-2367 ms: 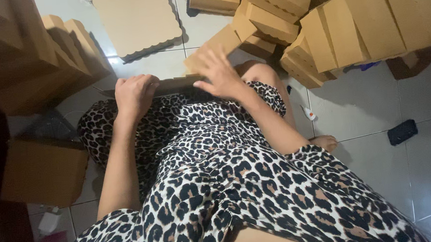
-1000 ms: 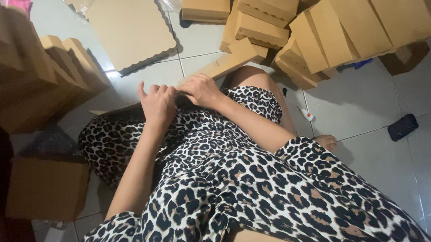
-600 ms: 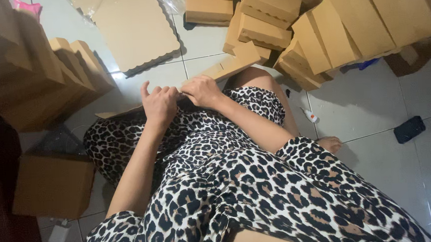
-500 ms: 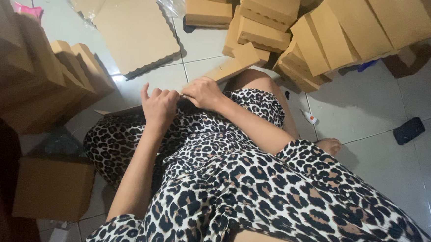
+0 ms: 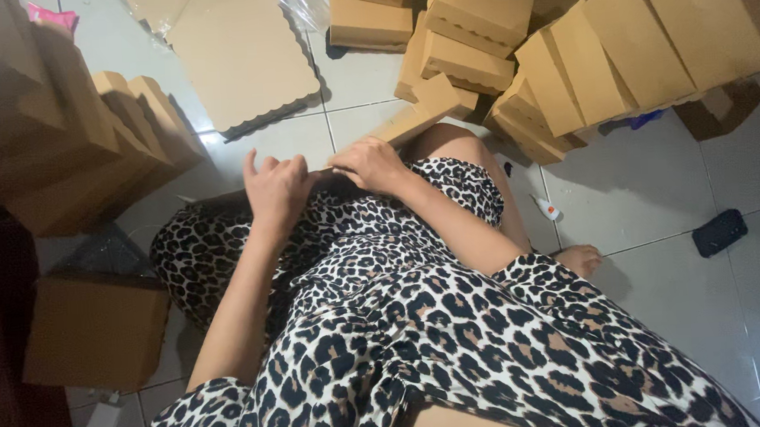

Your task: The person folds cardboard sheets to assemble small boxes while sitting on the floor among stacks of cardboard.

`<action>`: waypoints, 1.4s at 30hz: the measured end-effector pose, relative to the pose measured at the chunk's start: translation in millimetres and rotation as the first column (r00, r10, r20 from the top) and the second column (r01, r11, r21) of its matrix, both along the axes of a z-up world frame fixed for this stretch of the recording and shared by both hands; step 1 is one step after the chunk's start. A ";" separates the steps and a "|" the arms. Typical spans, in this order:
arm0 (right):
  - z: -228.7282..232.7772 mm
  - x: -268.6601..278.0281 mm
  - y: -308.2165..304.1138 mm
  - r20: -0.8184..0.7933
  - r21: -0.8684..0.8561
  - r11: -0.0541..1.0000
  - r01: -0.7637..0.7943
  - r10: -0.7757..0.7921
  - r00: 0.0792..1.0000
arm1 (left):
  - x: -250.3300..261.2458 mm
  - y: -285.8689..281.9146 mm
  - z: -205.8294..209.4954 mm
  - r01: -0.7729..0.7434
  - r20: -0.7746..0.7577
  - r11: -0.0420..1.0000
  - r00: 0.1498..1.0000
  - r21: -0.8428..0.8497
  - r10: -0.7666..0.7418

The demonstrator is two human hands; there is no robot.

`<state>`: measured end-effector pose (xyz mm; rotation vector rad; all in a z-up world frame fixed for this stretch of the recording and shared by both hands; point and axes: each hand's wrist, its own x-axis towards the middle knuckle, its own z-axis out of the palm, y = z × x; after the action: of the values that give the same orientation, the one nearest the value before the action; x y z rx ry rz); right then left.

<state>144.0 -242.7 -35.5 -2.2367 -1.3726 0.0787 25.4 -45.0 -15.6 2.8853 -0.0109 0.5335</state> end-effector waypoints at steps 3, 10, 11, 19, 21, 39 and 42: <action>-2.1 4.0 -3.9 0.026 0.050 0.999 0.021 -0.022 0.999 | -9.7 22.1 5.2 -0.020 0.061 0.999 0.998 -0.041 0.023; 4.5 8.0 7.2 0.006 -0.076 0.997 0.009 -0.009 1.000 | -45.9 59.9 26.2 -0.040 0.071 0.983 0.996 -0.181 0.053; 9.2 5.1 12.9 0.020 -0.019 1.000 -0.015 0.016 1.000 | -47.6 59.0 28.0 -0.049 0.066 0.983 0.996 -0.176 0.061; 8.1 -14.3 79.1 -0.152 -0.107 0.984 -0.140 0.123 0.981 | -44.7 66.3 38.9 -0.049 0.005 0.958 0.999 -0.283 0.052; -4.7 -6.6 88.3 -0.250 -0.073 0.997 -0.033 0.013 0.968 | -49.6 70.5 38.4 -0.114 0.121 0.980 0.983 -0.164 0.134; -44.2 51.6 88.8 -0.956 -0.043 0.970 -0.238 0.029 0.292 | -58.8 90.0 0.8 -0.128 0.116 0.926 0.977 -0.355 0.180; -41.5 53.4 89.9 -0.960 -0.114 0.964 -0.239 -0.045 0.276 | -57.8 70.2 11.3 -0.014 0.179 1.000 0.984 0.023 0.010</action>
<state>197.3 -152.8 -77.0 -1.5963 -0.7407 1.4930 -32.4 25.1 -4.4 2.8522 -0.0279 0.7987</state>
